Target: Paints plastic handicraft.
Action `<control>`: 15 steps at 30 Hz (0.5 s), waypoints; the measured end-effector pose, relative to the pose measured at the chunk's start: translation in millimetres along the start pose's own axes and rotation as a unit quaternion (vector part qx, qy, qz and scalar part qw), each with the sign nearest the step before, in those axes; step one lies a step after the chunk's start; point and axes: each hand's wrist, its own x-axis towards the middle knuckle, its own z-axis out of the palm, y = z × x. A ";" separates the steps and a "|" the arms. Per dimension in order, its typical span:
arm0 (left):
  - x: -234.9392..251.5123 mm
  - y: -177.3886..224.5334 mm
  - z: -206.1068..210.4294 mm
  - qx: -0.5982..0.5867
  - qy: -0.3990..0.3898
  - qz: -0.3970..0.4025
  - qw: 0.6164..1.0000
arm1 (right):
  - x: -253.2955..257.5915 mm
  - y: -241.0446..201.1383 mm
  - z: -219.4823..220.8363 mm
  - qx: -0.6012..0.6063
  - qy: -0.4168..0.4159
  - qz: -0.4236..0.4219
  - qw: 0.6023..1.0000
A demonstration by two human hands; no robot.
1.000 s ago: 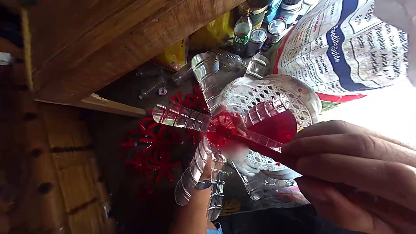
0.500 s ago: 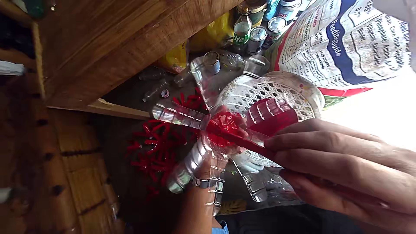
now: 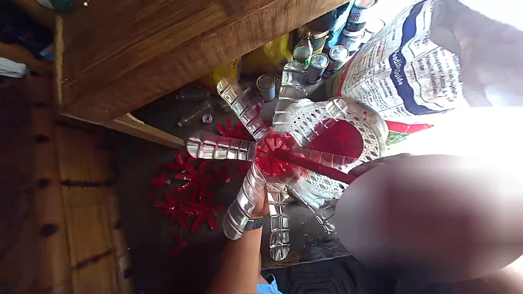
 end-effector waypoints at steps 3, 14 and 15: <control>2.5 -0.5 -4.5 -0.001 -0.008 0.011 1.000 | 7.3 -3.4 1.2 -0.027 -0.005 -0.017 0.999; 3.4 0.3 -6.9 -0.038 0.087 0.047 0.994 | 21.8 3.7 3.9 -0.012 0.013 -0.021 1.000; 5.6 0.2 -6.5 -0.041 0.102 0.051 0.993 | 21.7 5.9 3.3 -0.010 0.008 -0.017 1.000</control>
